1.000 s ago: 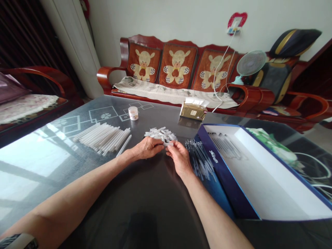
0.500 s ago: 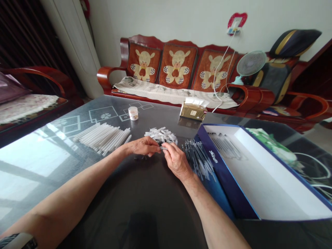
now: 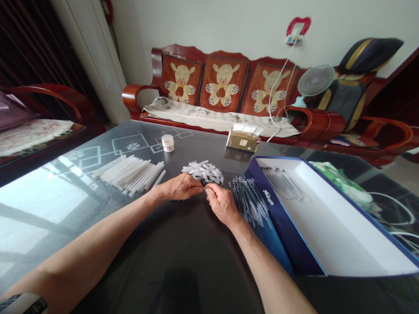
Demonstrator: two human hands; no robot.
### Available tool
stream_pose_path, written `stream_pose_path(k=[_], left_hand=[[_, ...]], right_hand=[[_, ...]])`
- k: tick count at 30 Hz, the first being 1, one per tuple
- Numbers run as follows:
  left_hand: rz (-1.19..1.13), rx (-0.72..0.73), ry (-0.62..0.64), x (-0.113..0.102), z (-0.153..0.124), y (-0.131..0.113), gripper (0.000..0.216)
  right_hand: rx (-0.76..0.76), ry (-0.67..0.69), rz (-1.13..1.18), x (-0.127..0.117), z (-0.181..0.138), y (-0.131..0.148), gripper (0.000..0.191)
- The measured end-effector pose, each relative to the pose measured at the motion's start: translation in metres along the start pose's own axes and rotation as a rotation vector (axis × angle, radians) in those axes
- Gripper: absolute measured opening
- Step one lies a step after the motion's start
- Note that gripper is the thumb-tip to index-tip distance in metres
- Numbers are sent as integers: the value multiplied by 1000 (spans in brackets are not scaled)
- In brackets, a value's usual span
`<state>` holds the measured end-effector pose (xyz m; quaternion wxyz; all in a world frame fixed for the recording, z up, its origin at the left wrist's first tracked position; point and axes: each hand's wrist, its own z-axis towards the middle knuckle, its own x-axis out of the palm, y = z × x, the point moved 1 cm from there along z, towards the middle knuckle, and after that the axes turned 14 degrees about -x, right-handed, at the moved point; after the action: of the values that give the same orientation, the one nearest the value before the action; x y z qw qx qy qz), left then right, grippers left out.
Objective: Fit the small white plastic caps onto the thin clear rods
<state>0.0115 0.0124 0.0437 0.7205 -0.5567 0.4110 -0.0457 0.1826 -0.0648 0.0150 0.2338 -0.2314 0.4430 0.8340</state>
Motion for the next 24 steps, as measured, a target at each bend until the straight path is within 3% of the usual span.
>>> stream_pose_path(k=[4,10,13,17,24], left_hand=[[184,55,-113,6,-4,-6,22],[754,93,-28,9,-6,-11,27],[862,123,-31,7,-5,-11,31],[855,204,-44,4,-4,-5,30],[838,313,-148,11,-2,4,29]], right_hand=[[128,0,177,-1,1,-5,32],[270,44,366,-5,3,-6,35],[307,64,394,-3,4,-6,35],[310,75,279,-1,4,-6,33],[85,36,-112,-11,7,2,10]])
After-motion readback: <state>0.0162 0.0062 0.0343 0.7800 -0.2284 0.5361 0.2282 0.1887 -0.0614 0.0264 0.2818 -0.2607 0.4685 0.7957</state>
